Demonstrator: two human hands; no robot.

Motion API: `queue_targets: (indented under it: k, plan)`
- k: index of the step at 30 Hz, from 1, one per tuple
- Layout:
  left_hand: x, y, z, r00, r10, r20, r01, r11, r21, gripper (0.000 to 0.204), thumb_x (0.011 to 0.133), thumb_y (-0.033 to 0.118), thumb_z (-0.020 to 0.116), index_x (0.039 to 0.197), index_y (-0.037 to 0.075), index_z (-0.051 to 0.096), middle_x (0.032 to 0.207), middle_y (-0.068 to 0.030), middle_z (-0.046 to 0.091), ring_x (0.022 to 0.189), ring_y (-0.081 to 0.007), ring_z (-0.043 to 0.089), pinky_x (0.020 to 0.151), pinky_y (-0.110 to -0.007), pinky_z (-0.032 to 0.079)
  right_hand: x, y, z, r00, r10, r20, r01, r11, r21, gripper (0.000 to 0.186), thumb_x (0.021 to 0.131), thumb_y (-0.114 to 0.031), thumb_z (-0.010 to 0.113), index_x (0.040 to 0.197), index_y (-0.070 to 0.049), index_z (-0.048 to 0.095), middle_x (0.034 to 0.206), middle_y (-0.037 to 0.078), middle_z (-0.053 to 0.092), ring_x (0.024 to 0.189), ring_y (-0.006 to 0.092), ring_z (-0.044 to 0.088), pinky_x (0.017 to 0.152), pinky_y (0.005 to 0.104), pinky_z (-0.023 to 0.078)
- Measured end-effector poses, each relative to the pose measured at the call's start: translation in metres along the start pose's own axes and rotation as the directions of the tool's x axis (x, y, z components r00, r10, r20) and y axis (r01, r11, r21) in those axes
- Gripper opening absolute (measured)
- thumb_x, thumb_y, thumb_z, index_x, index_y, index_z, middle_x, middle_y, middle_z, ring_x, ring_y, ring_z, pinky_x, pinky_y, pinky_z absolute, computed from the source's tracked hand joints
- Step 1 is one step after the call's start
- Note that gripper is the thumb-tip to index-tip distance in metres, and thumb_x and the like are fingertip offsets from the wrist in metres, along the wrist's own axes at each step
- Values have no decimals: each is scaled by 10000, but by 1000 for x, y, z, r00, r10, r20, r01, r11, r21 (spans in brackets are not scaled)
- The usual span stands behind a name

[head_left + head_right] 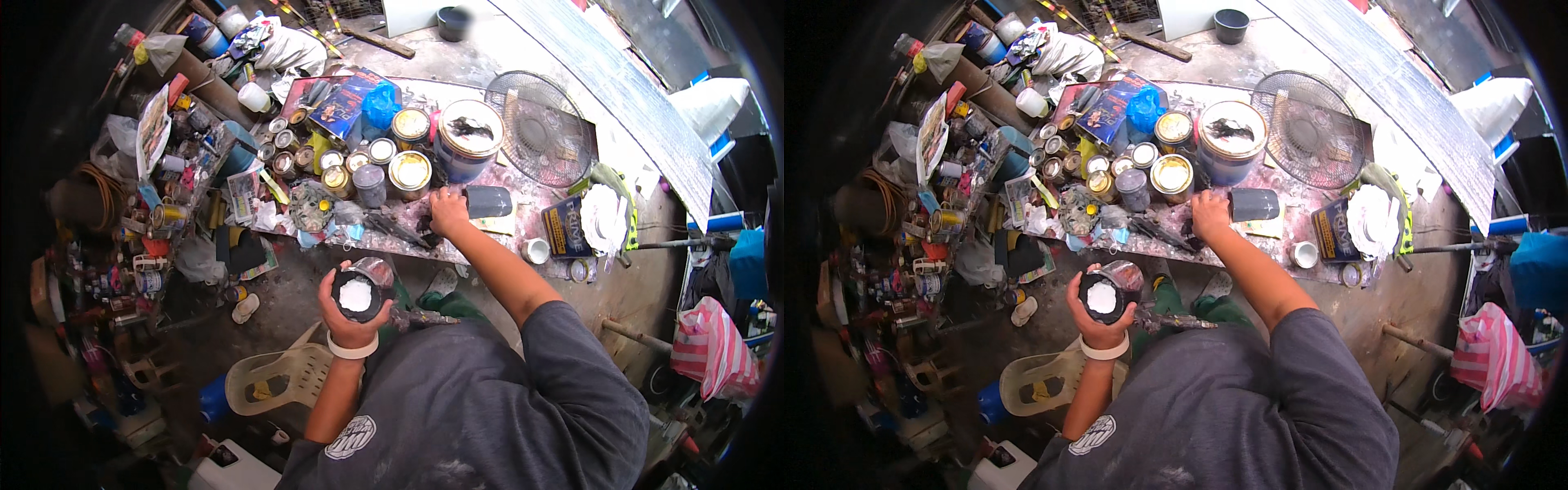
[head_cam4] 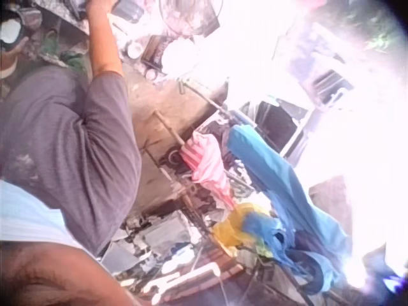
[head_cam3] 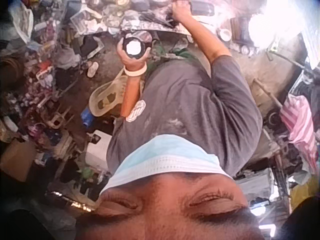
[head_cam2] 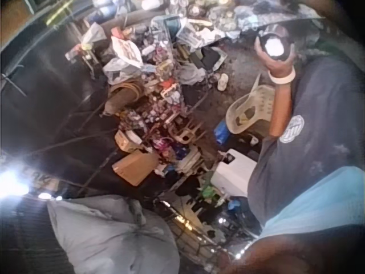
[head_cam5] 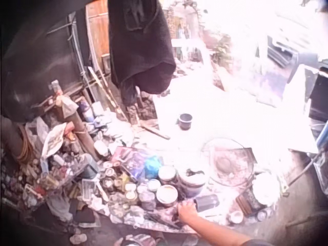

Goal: The person mixes paint by pouring white liquid from one container into another and stirring the mixture with a small tool.

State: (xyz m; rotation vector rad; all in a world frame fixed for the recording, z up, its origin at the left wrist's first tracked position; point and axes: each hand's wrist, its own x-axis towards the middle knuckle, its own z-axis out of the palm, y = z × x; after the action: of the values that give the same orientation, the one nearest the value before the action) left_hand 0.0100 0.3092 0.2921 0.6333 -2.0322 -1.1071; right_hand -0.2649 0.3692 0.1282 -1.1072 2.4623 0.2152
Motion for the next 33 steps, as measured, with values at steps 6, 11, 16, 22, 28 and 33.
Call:
queue_targets:
  k: [6, 11, 16, 22, 28, 33]
  plan:
    - [-3, -11, -8, 1000, -8, -24, 8, 1000, 13, 1015, 554, 146, 938, 1381, 8, 365, 1299, -218, 551, 1162, -335, 578, 1008, -432, 470, 30, -5, -1, 977, 175, 124, -182, 982, 52, 608, 813, -335, 699, 1325, -65, 512, 1347, 163, 498, 1242, 363, 537, 988, 481, 475]
    - [2, -15, -12, 999, 39, 14, -40, 997, 63, 1005, 588, 121, 916, 1404, 17, 339, 1336, -227, 526, 1191, -313, 571, 1004, -415, 488, 47, 4, 17, 883, 387, 266, -460, 828, 320, 658, 890, -399, 558, 1408, -7, 464, 1421, 241, 488, 1326, 397, 478, 1035, 533, 445]
    - [-1, -20, -14, 1000, -1, 2, 1, 997, 73, 1004, 585, 136, 918, 1401, 21, 343, 1330, -226, 533, 1178, -312, 579, 999, -413, 493, 23, -3, -39, 678, 292, 675, -720, 447, 530, 808, 1004, -604, 176, 1215, 10, 657, 1274, 307, 592, 1153, 356, 629, 978, 473, 483]
    - [11, -18, -1, 998, 15, 60, -16, 999, 28, 1021, 562, 142, 931, 1394, 24, 350, 1313, -219, 532, 1174, -327, 571, 1008, -425, 477, 1, 74, 15, 985, 158, 74, -174, 860, 479, 516, 975, -381, 457, 1342, -22, 515, 1235, 254, 623, 1094, 409, 632, 885, 493, 515]
    - [16, -15, 4, 994, 26, 109, -28, 1000, 11, 1049, 548, 142, 938, 1397, 24, 334, 1314, -231, 526, 1175, -340, 571, 1011, -435, 477, -22, 93, 46, 971, -153, -186, 208, 922, 327, 802, 747, -220, 770, 1460, -144, 410, 1389, 78, 527, 1216, 339, 491, 1018, 472, 413]
    - [18, -10, 6, 994, 15, 109, -19, 999, 29, 1039, 550, 130, 929, 1392, 15, 331, 1315, -239, 520, 1194, -338, 565, 1021, -436, 477, -22, 76, 39, 961, -163, -225, 230, 921, 314, 835, 727, -268, 808, 1462, -183, 420, 1342, 60, 552, 1155, 320, 513, 968, 456, 407]
